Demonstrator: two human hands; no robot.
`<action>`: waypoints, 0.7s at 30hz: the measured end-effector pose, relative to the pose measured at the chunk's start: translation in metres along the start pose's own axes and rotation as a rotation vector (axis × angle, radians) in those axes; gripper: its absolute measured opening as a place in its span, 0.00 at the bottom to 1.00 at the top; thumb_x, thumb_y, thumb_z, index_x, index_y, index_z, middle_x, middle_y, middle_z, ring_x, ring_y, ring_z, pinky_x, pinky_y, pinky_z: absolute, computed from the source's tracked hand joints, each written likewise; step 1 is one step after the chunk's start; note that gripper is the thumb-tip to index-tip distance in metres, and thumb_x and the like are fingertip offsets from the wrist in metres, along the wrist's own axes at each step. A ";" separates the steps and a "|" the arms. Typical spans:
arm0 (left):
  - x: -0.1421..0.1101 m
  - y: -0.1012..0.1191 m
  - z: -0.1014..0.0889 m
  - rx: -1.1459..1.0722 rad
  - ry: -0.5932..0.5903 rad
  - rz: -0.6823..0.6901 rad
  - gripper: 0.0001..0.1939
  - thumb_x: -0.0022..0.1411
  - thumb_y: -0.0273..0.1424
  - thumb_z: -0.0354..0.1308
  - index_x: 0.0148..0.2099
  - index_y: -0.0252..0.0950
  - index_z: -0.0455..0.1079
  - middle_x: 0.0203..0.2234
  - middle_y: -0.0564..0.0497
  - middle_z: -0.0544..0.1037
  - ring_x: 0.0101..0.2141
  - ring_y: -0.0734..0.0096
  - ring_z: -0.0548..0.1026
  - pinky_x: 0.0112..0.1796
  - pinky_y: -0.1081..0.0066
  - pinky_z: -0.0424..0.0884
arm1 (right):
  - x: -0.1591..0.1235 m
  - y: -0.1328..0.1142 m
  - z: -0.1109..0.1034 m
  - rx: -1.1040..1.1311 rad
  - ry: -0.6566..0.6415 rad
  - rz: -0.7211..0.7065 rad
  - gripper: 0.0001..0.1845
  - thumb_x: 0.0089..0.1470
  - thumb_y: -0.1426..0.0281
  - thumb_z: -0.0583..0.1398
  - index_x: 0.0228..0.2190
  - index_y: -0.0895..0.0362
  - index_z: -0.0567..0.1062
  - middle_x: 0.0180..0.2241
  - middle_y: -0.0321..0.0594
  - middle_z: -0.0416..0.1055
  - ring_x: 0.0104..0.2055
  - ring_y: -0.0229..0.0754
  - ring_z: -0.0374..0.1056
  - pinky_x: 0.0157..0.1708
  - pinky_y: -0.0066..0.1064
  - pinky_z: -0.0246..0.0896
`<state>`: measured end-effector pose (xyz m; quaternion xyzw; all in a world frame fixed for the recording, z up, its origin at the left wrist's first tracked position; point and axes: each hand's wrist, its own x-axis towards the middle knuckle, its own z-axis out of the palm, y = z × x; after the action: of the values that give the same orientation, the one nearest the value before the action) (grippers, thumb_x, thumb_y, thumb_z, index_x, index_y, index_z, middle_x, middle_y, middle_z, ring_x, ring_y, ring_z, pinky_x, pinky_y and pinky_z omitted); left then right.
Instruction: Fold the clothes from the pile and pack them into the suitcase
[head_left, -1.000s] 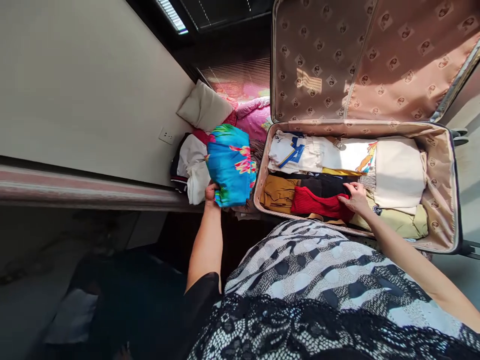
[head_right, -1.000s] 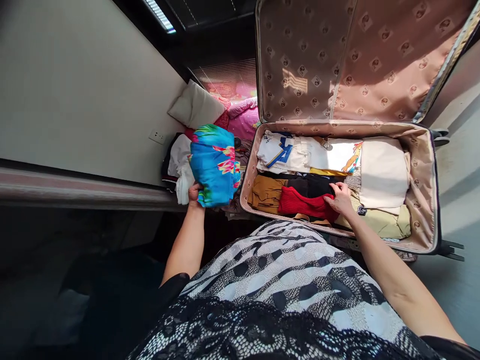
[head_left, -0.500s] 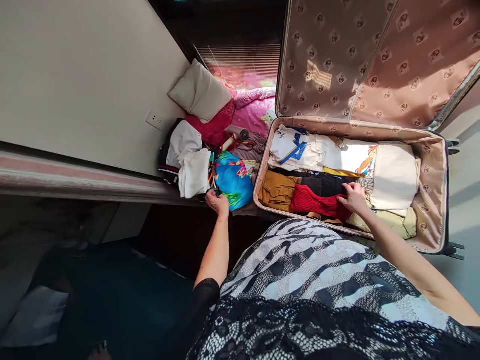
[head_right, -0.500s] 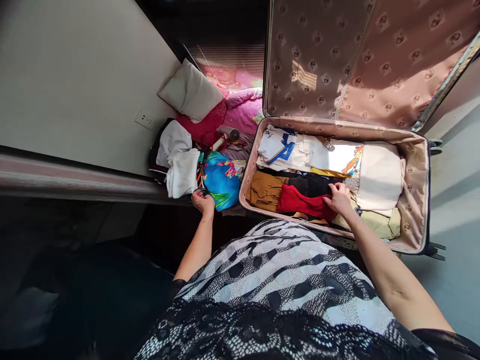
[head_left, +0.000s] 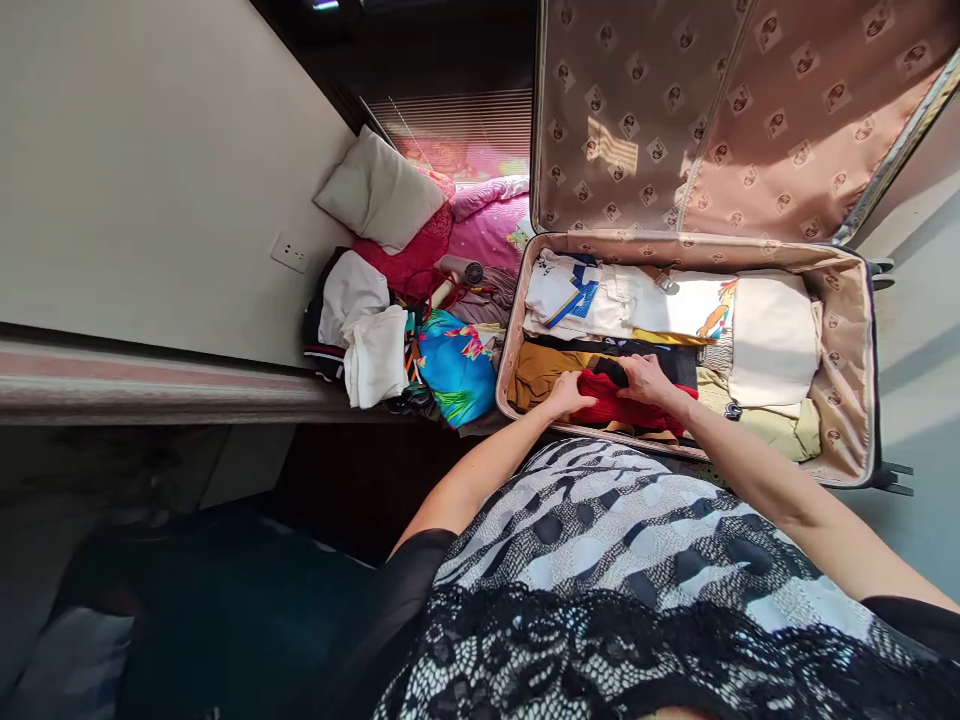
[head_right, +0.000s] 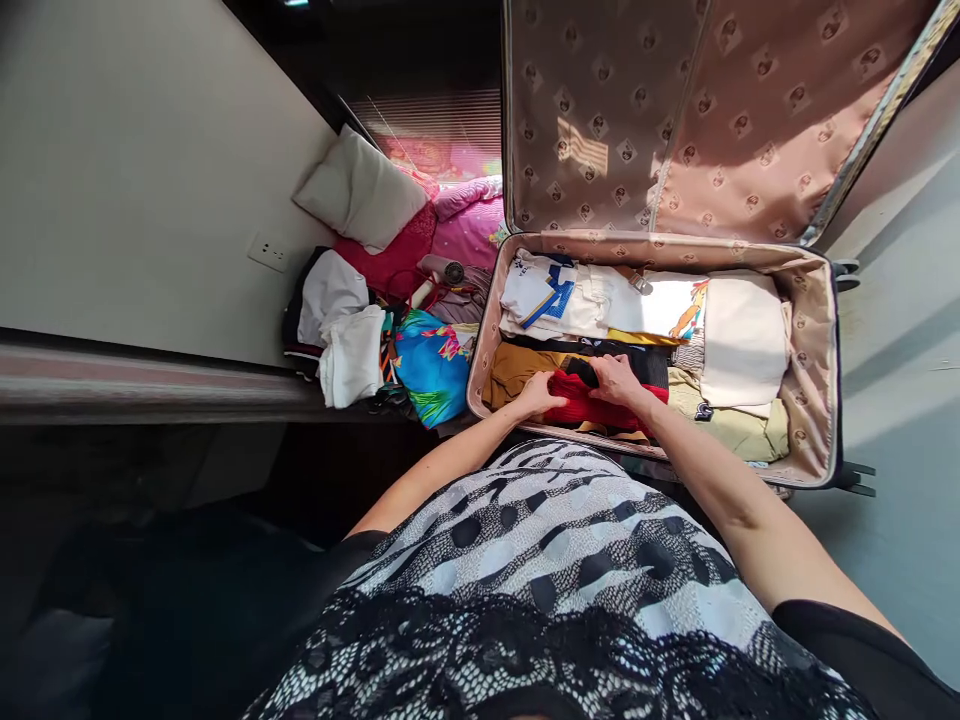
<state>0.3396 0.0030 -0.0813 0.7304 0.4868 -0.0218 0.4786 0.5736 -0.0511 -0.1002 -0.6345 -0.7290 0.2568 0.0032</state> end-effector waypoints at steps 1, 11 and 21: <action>0.000 0.006 0.003 0.054 -0.012 0.013 0.33 0.52 0.35 0.78 0.58 0.30 0.78 0.53 0.35 0.80 0.55 0.46 0.79 0.59 0.55 0.76 | -0.011 0.001 0.001 -0.002 0.023 -0.030 0.23 0.54 0.61 0.67 0.50 0.55 0.77 0.49 0.51 0.80 0.53 0.60 0.70 0.55 0.49 0.58; -0.002 0.023 0.036 -0.114 -0.239 0.102 0.29 0.51 0.35 0.79 0.55 0.34 0.79 0.46 0.43 0.84 0.50 0.53 0.81 0.56 0.60 0.76 | -0.088 0.012 0.013 -0.013 0.226 -0.075 0.32 0.59 0.67 0.64 0.64 0.57 0.71 0.63 0.56 0.73 0.65 0.61 0.64 0.60 0.50 0.57; -0.010 0.052 0.006 -0.922 -0.124 -0.035 0.28 0.48 0.43 0.84 0.44 0.31 0.83 0.40 0.42 0.87 0.46 0.55 0.84 0.56 0.55 0.79 | -0.079 0.028 -0.056 0.363 0.579 0.118 0.41 0.63 0.45 0.62 0.66 0.57 0.69 0.61 0.61 0.73 0.64 0.64 0.70 0.63 0.57 0.66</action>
<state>0.3753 -0.0113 -0.0440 0.4303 0.4283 0.1450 0.7813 0.6332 -0.1021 -0.0370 -0.7112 -0.6023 0.1914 0.3079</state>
